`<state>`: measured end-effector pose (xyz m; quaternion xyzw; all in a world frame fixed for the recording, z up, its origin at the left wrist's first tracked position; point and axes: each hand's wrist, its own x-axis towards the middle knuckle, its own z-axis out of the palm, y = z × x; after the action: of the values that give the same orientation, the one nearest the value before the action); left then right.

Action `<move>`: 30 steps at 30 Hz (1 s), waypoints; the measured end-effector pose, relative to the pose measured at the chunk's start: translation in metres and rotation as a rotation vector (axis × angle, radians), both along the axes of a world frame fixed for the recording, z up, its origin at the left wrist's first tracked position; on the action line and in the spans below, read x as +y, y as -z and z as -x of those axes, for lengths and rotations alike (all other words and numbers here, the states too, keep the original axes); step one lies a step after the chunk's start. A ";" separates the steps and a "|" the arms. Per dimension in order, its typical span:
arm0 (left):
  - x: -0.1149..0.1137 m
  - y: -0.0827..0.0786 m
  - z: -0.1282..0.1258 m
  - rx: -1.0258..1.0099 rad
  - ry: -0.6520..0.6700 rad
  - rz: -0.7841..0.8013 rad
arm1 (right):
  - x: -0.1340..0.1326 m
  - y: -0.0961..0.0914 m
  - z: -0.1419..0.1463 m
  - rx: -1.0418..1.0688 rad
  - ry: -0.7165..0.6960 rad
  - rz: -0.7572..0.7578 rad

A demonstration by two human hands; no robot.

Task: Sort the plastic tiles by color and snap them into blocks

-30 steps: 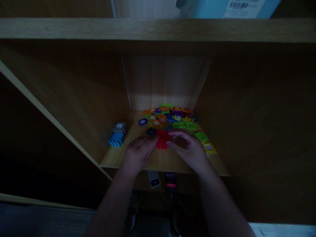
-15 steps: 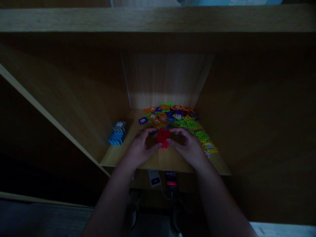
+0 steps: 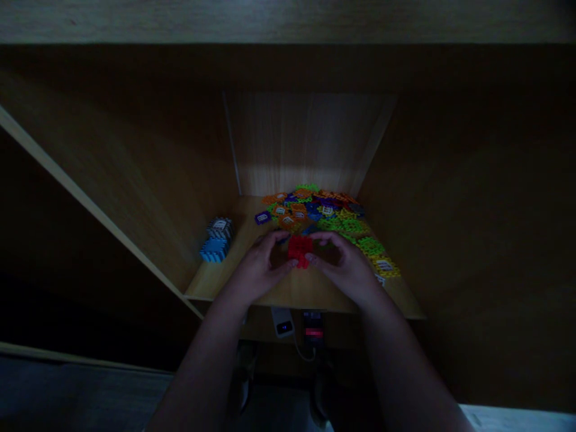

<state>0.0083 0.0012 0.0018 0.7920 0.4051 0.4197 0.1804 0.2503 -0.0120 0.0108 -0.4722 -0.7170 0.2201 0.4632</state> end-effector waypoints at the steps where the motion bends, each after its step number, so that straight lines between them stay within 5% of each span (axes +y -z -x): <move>1: 0.000 0.000 0.000 -0.001 0.000 0.000 | 0.000 -0.001 0.000 -0.005 -0.002 0.003; 30: 0.003 0.005 0.001 -0.004 0.010 -0.013 | 0.005 0.009 -0.002 0.028 -0.112 0.010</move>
<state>0.0073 0.0041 -0.0032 0.7943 0.3981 0.4231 0.1779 0.2520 -0.0069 0.0023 -0.4306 -0.7347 0.2557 0.4576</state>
